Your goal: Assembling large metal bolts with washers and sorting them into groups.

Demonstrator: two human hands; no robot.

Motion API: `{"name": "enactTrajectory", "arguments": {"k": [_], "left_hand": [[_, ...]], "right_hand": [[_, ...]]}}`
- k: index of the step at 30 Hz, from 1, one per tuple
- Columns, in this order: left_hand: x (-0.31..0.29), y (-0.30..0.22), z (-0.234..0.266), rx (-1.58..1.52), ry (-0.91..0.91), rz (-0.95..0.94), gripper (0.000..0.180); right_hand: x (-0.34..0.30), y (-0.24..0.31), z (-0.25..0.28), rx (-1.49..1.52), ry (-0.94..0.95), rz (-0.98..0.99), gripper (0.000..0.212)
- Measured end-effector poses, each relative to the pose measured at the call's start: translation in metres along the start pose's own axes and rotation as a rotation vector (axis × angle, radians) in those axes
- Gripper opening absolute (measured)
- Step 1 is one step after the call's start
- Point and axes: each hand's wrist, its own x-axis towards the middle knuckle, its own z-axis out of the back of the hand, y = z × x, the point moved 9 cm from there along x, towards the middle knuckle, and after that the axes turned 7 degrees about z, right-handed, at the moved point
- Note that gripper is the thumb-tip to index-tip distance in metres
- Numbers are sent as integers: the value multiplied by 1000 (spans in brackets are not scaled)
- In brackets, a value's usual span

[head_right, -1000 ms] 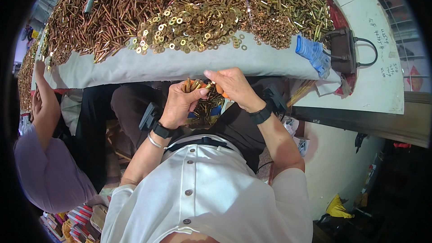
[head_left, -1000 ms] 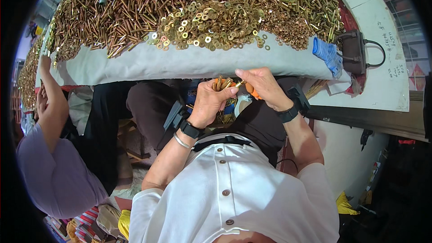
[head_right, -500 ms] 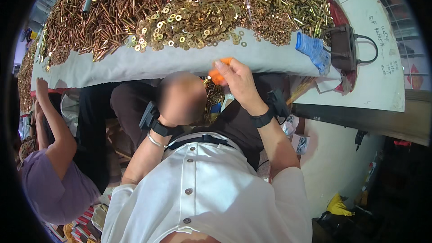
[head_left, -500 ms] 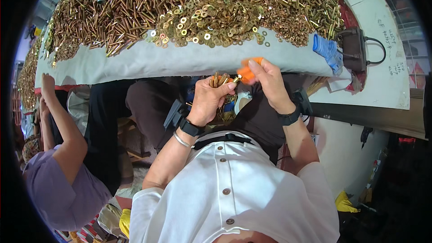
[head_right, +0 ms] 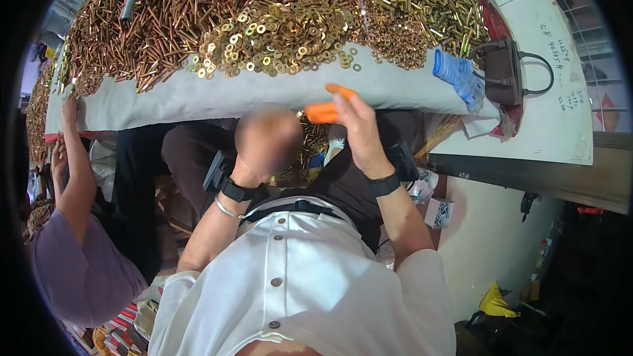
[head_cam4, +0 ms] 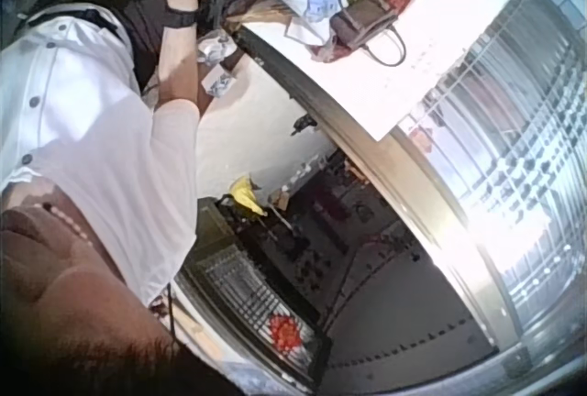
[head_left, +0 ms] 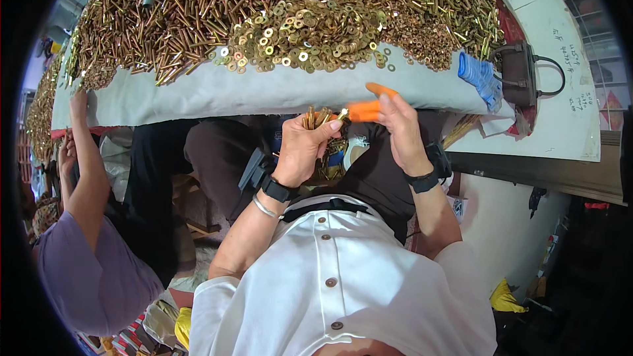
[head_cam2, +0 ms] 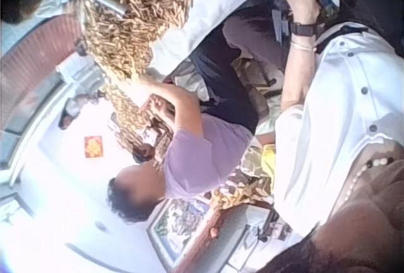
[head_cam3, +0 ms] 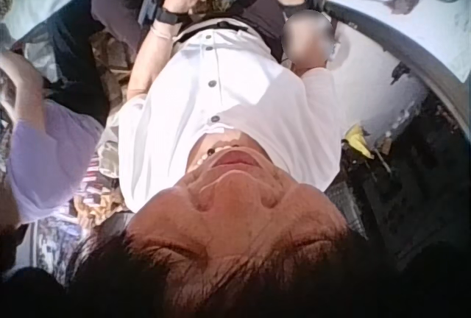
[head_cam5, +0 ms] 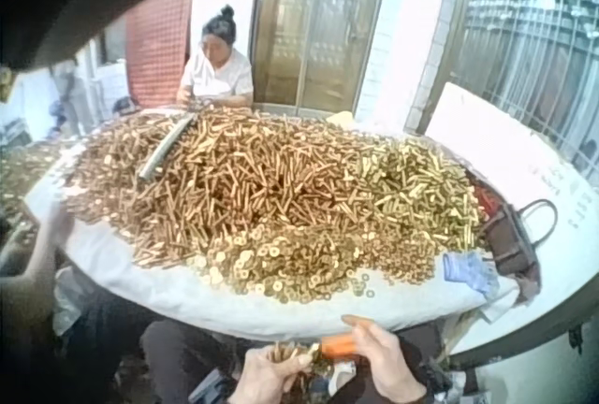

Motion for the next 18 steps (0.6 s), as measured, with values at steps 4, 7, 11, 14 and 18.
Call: {"name": "enactTrajectory", "arguments": {"k": [4, 7, 11, 14, 18], "left_hand": [[-1, -3, -1, 11, 1, -19, 13], [1, 0, -1, -13, 2, 3, 12], [-1, -7, -1, -9, 12, -40, 13], [1, 4, -1, -42, 25, 31, 13], [-1, -2, -2, -35, 43, -7, 13]], "right_hand": [[1, 7, -13, -29, 90, 94, 48], [4, 3, 0, -91, -2, 70, 48], [2, 5, -8, -126, 75, 82, 45], [7, 2, -8, -113, -3, 69, 41], [4, 9, 3, -230, 3, 114, 35]]}}
